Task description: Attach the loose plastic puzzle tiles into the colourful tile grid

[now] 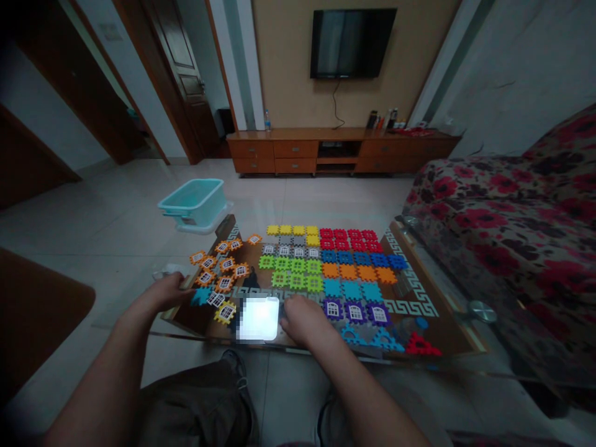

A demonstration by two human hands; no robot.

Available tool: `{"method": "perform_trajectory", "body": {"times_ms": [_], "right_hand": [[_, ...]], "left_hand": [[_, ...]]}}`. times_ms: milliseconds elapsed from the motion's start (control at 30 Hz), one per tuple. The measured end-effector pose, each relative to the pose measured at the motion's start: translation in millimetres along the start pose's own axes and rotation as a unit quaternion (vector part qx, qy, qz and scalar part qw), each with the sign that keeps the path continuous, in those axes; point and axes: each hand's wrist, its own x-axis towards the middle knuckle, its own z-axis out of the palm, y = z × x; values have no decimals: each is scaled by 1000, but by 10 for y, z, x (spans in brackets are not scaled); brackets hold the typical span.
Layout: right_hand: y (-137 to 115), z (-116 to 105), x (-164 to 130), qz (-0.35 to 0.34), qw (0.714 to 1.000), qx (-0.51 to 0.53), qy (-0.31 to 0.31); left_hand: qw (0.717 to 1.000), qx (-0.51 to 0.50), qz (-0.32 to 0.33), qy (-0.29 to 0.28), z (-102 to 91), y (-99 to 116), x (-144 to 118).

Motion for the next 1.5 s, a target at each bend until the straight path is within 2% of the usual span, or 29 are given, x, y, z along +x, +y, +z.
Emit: {"method": "perform_trajectory", "body": {"times_ms": [100, 200, 400, 600, 767, 967, 1067, 1133, 1233, 1300, 1400, 1500], "right_hand": [[1, 12, 4, -2, 1000, 0, 2], [-14, 7, 7, 1, 1000, -1, 3], [-43, -25, 6, -2, 1000, -6, -1], [-19, 3, 21, 4, 1000, 1, -4], [-6, 28, 36, 7, 1000, 1, -9], [4, 39, 51, 6, 1000, 6, -9], [0, 47, 61, -2, 1000, 16, 1], [-4, 50, 67, -15, 999, 26, 14], [-8, 47, 73, -30, 997, 41, 54], [-12, 44, 80, -30, 993, 62, 92], [-27, 43, 106, -30, 977, 129, 165], [-55, 47, 161, -24, 947, 234, 220]], "left_hand": [[998, -3, 28, 59, 68, 84, 69], [995, -24, 44, 87, 118, 192, 104], [993, -22, 37, 106, 154, 313, 129], [994, -1, 27, 109, 193, 341, 132], [992, -29, 38, 119, 222, 348, 159], [984, -96, 28, 149, 146, 380, 91], [974, -161, 26, 160, 57, 531, -24], [963, -204, 54, 169, 2, 688, -124], [932, -289, 113, 188, -50, 949, -285], [894, -381, 161, 173, -56, 1110, -382], [809, -531, 220, 123, -29, 1317, -498], [721, -663, 192, 54, 24, 1489, -591]]}}
